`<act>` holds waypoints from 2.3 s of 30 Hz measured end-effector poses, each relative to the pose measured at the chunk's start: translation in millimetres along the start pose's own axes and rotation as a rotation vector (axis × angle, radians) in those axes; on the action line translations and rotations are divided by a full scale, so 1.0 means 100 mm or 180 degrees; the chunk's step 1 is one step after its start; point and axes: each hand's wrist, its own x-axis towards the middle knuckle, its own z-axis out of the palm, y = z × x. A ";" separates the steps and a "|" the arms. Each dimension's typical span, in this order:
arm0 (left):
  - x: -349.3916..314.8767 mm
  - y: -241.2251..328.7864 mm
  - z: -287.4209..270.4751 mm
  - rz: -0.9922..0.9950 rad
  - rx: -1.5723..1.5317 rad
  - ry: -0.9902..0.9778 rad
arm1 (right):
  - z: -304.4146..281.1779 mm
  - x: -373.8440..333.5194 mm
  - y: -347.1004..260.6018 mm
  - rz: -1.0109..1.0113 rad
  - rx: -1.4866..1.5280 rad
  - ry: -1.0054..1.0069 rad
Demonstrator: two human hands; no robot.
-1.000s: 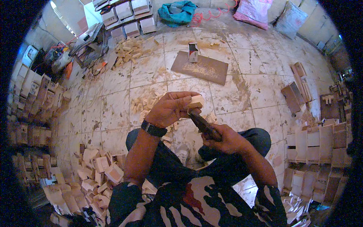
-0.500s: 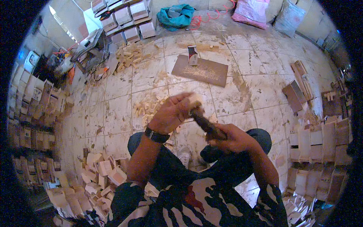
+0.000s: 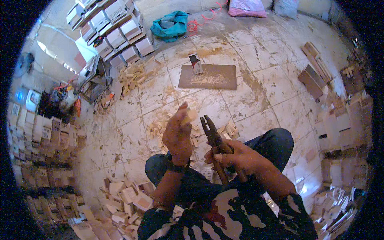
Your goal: The person sits on the floor and uses pliers to trim small wooden blocks one by one. They pick up a block, use the pliers to remove a small piece, and place the trimmed block on the floor. The process is repeated for multiple blocks.
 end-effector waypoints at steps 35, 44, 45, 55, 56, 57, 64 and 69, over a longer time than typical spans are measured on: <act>0.18 0.18 -0.78 0.5139 0.1214 -0.2152 | 0.01 -0.51 -0.60 -0.0609 -0.3215 -0.0800; 0.34 0.34 -0.78 0.5191 0.1372 -0.2149 | 0.00 -0.47 -0.50 -0.0647 -0.3395 -0.0667; 0.30 0.34 -0.77 0.5105 0.1471 -0.1936 | 0.00 -0.46 -0.49 -0.0698 -0.3404 -0.0576; 0.12 0.18 -0.75 0.3497 0.0549 -0.2276 | 0.00 -0.44 -0.40 -0.0829 -0.3712 -0.0093; 0.09 0.16 -0.73 0.3283 0.0435 -0.2145 | -0.01 -0.43 -0.39 -0.0831 -0.3582 -0.0161; 0.05 0.13 -0.73 0.3049 0.0349 -0.1983 | -0.02 -0.42 -0.38 -0.0794 -0.3345 -0.0241; -0.39 -0.01 -0.23 -0.0353 -0.1782 0.0108 | -0.04 -0.30 -0.19 -0.0662 -0.2393 0.0043; -0.38 0.00 -0.20 -0.1422 -0.3394 0.0233 | -0.02 -0.24 -0.05 -0.0834 -0.2187 0.0460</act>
